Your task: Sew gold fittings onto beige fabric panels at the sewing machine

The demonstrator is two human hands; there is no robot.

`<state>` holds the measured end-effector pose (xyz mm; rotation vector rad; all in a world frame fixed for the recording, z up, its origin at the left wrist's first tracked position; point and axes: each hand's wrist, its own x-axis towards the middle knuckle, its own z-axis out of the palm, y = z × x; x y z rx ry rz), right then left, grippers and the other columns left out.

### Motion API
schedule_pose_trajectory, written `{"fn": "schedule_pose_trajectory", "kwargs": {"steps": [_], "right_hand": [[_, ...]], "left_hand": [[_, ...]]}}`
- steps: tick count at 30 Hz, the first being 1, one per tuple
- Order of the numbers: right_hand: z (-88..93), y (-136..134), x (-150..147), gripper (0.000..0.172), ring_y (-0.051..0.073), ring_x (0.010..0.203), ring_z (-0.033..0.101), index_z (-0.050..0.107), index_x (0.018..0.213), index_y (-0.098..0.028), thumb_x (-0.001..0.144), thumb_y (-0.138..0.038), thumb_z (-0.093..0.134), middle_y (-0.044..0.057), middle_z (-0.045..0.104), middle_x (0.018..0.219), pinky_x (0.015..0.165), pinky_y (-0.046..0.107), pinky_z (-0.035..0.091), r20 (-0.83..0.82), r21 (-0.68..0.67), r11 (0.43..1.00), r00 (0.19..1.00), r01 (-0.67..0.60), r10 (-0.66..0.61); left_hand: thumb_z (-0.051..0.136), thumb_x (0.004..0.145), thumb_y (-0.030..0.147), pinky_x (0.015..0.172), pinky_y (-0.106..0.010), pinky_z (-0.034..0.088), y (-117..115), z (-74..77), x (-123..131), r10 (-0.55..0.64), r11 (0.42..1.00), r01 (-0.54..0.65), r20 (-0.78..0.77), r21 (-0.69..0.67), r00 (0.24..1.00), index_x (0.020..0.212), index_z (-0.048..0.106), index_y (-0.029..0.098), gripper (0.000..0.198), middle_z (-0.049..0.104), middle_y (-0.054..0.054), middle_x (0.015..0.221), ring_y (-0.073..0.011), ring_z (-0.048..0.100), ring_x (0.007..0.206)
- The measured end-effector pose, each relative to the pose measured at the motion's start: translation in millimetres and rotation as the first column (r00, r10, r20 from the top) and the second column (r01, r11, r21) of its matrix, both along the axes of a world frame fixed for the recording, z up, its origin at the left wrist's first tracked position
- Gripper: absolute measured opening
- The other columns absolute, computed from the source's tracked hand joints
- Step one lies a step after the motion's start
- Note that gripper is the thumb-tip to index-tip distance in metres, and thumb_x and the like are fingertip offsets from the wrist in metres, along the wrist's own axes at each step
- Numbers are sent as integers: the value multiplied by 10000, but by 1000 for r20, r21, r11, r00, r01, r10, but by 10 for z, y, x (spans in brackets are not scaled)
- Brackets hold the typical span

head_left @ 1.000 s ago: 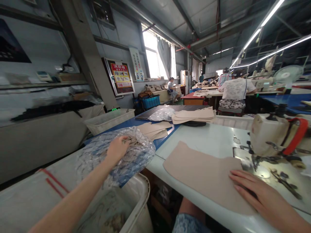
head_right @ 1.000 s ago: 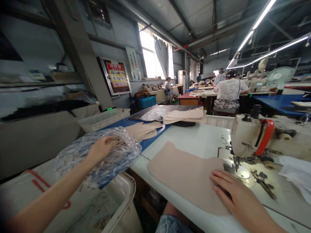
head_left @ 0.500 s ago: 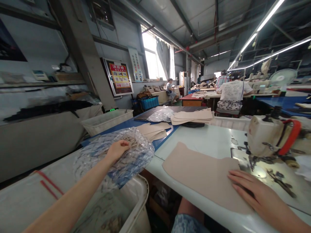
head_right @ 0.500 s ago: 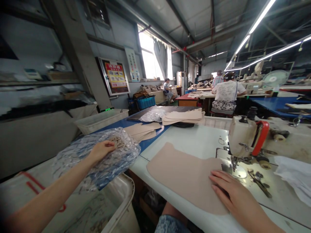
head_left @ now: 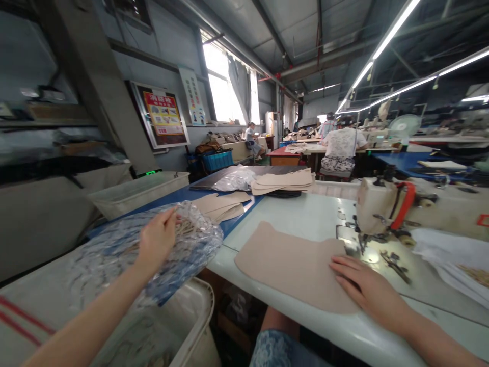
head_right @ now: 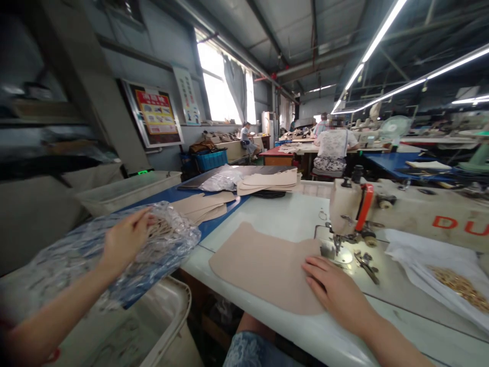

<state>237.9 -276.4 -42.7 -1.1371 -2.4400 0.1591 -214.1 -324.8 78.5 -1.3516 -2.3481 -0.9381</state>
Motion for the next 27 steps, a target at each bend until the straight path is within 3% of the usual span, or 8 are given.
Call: {"fn": "schedule_pose_trajectory", "kwargs": {"steps": [3, 7, 10, 14, 17, 20, 23, 27], "right_hand": [[94, -32, -28, 328, 243, 1143, 526, 624, 1156, -187, 901, -270, 434, 99, 590, 1232, 994, 428, 408, -8, -21, 1000, 1000, -7, 7], [162, 0, -64, 305, 221, 1125, 529, 631, 1132, -192, 893, -226, 446, 94, 605, 1207, 991, 384, 399, -39, 0, 1000, 999, -26, 26], [178, 23, -91, 297, 200, 1130, 522, 624, 1130, -190, 901, -216, 438, 86, 604, 1208, 1003, 348, 381, -8, 41, 999, 1000, -22, 22], [223, -75, 22, 242, 188, 1102, 535, 650, 1045, -179, 888, -197, 466, 83, 635, 1141, 1012, 313, 363, 84, 120, 993, 996, 5, -16], [322, -218, 362, 248, 179, 1150, 496, 633, 1068, -188, 895, -203, 457, 67, 623, 1165, 1032, 295, 335, 89, 180, 983, 994, 41, -58], [492, -249, 878, 276, 180, 1059, 554, 637, 1064, -173, 907, -185, 411, 80, 639, 1127, 948, 282, 405, 46, 179, 937, 949, 300, -313], [638, -87, 1354, 342, 189, 943, 613, 662, 1015, -185, 913, -122, 342, 88, 678, 1024, 837, 287, 449, 155, 99, 735, 719, 671, -677], [616, 138, 1572, 291, 221, 860, 632, 686, 933, -139, 873, -100, 404, 123, 691, 944, 783, 302, 456, 240, 68, 703, 672, 708, -701]], "left_hand": [[310, 842, 282, 888, -308, 442, 86, -97, 465, -283, 954, 296, -179, 48, 942, 1171, 535, 159, 418, 677, -41, 986, -204, 612, 940], [346, 808, 312, 747, -272, 491, 392, -478, 1304, -668, 739, 664, 0, -111, 744, 1166, 530, 194, 420, 692, -40, 896, -189, 652, 774], [336, 817, 260, 751, -259, 477, 688, -750, 1977, -806, 545, 831, 208, -109, 555, 1053, 557, 202, 329, 692, -38, 906, -175, 646, 825], [384, 794, 246, 713, -255, 447, 1035, -883, 2601, -874, 334, 932, 323, -144, 363, 817, 593, 205, 214, 675, -22, 781, -171, 619, 760], [411, 779, 265, 677, -262, 434, 1182, -897, 2779, -855, 303, 942, 394, -144, 336, 796, 606, 202, 205, 653, -4, 711, -172, 597, 691], [415, 777, 287, 661, -262, 430, 1264, -911, 2809, -818, 328, 935, 457, -132, 351, 814, 614, 211, 216, 652, 11, 690, -171, 597, 660], [428, 758, 296, 652, -259, 436, 1320, -915, 2824, -803, 348, 929, 470, -128, 365, 821, 617, 218, 214, 668, 13, 700, -172, 606, 653], [417, 743, 304, 641, -254, 445, 1362, -892, 2861, -794, 376, 914, 455, -153, 403, 814, 625, 222, 235, 677, 8, 682, -181, 626, 658]]}}
